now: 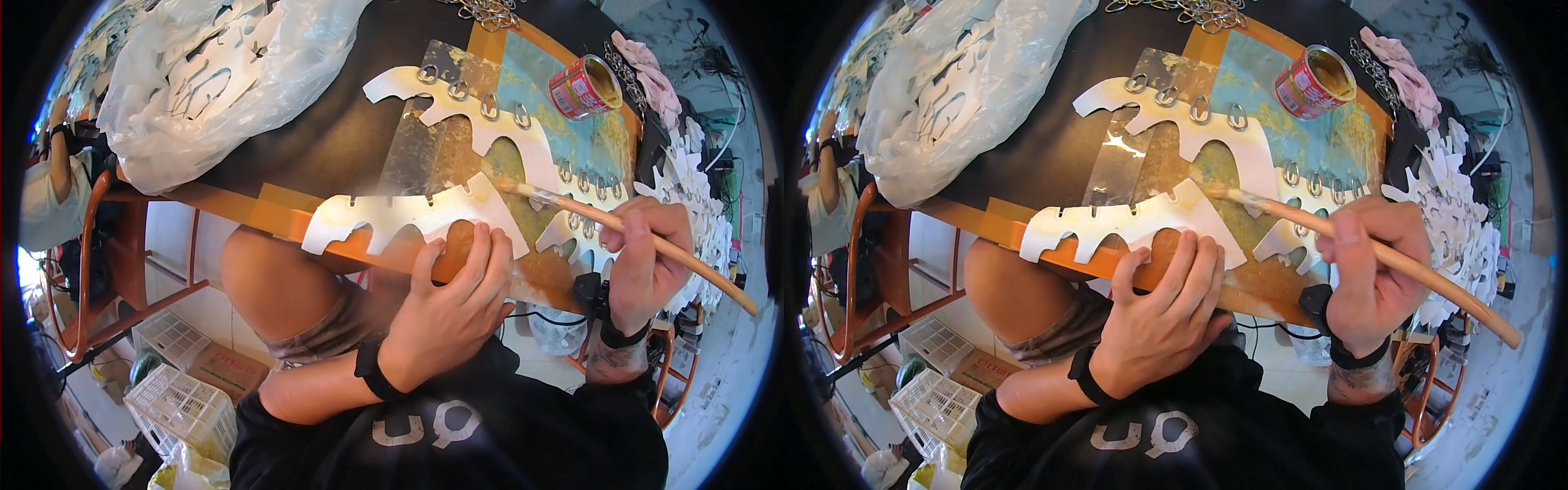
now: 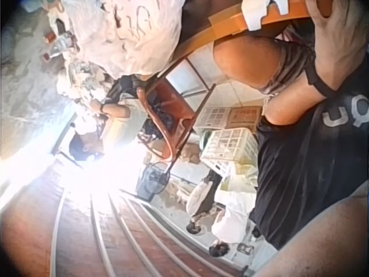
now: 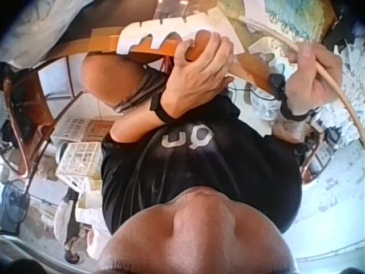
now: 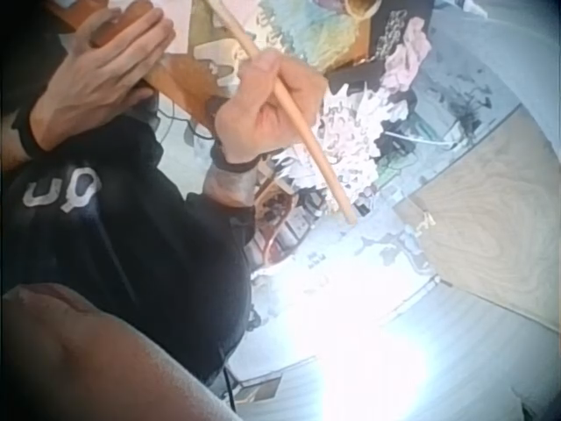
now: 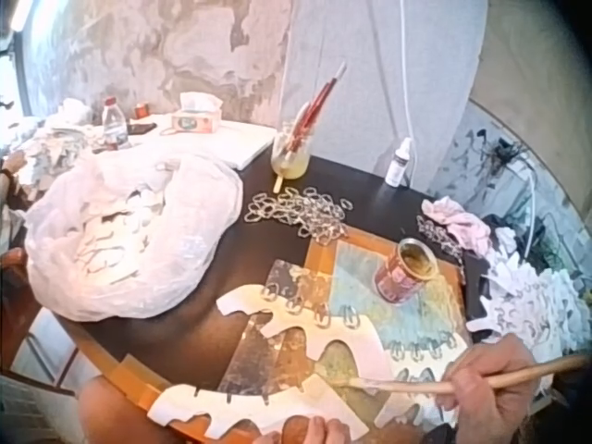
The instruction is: Applying glue to leather shoe components and attaching metal hardware rings.
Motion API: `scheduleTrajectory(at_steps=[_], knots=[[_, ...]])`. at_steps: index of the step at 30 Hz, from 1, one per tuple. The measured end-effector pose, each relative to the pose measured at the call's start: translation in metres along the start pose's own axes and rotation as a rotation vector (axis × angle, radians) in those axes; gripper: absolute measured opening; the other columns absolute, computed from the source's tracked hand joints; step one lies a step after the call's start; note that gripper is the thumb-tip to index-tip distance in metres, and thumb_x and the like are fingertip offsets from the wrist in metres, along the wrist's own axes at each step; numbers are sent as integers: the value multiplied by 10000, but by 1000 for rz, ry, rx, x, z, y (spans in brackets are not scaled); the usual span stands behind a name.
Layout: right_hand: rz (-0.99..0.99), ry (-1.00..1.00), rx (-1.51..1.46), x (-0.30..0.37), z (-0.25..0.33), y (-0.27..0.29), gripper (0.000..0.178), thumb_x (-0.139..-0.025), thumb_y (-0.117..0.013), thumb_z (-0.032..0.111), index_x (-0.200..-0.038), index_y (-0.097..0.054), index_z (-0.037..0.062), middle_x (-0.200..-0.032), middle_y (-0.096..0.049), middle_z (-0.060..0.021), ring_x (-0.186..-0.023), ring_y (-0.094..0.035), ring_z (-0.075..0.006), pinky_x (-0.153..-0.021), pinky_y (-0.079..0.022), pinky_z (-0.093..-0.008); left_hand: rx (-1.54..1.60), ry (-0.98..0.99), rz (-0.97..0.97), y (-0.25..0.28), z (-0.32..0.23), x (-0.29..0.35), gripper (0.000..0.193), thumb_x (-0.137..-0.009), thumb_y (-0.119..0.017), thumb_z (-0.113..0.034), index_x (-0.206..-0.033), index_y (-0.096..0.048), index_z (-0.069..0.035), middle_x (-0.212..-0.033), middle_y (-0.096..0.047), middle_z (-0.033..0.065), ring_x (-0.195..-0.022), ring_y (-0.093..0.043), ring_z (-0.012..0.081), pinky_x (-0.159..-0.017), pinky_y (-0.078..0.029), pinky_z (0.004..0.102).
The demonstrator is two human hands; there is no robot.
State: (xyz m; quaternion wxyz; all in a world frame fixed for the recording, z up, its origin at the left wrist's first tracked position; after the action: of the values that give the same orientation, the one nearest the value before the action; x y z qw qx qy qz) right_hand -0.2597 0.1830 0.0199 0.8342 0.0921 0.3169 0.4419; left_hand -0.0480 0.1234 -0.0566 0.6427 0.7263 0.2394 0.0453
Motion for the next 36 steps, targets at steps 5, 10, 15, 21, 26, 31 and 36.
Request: scheduleTrajectory(at_steps=[5,10,15,21,26,31,36], knots=[[-46,105,-103,0,2,-12,86,-1053,-586,24,-974,-561,2,-772,-631,-98,-662,-586,-126,-638,-493,-273,-2,-4,4,-1,-1,-1,683,-932,-678,-507,-1435,-636,-47,-1516,-540,128,-1458,-511,232,-1144,-284,592],[-3,25,-116,3,-2,5,69,-1039,-602,13,-983,-562,0,-803,-649,-112,-685,-616,-152,-642,-515,-294,20,-7,0,-2,0,0,698,-927,-681,-510,-1439,-631,-39,-1523,-535,137,-1463,-505,237,-1147,-286,601],[85,73,-45,6,3,-14,108,-1048,-601,44,-958,-553,7,-724,-611,-91,-622,-556,-136,-599,-466,-287,9,0,1,-2,-3,1,712,-923,-687,-509,-1447,-626,-31,-1532,-532,142,-1471,-495,241,-1147,-290,605],[34,70,-116,5,5,-3,83,-1033,-632,41,-990,-577,-5,-743,-632,-98,-658,-610,-156,-618,-487,-292,15,-16,-2,-1,-3,0,716,-924,-690,-512,-1449,-624,-29,-1525,-539,141,-1467,-499,241,-1140,-297,607],[-34,-41,0,6,3,4,81,-1038,-619,43,-982,-579,0,-751,-618,-86,-631,-585,-158,-614,-472,-295,-11,-10,-12,-2,1,-2,707,-926,-684,-511,-1440,-629,-30,-1520,-546,144,-1456,-512,242,-1134,-299,606],[-62,128,-156,11,-3,10,112,-1047,-575,119,-1050,-545,11,-769,-580,-115,-675,-556,-201,-630,-463,-351,-14,-16,7,6,6,0,711,-934,-672,-503,-1442,-617,-10,-1511,-571,156,-1464,-512,255,-1131,-312,593],[-35,235,79,37,-5,31,219,-1044,-523,162,-1181,-565,-4,-936,-597,-185,-858,-560,-256,-721,-479,-376,42,-29,-74,-13,-7,6,759,-956,-658,-500,-1485,-555,34,-1521,-546,179,-1495,-467,296,-1144,-350,587]])
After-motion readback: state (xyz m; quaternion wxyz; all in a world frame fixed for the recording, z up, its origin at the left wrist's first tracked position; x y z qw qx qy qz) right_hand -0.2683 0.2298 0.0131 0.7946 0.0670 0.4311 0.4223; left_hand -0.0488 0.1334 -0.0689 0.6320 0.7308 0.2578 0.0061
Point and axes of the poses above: each hand's wrist, its own x-axis away from the middle knuckle, its own y-axis out of the back of the hand, z = x × y, the point moved 1 cm from there along -x, towards the middle knuckle
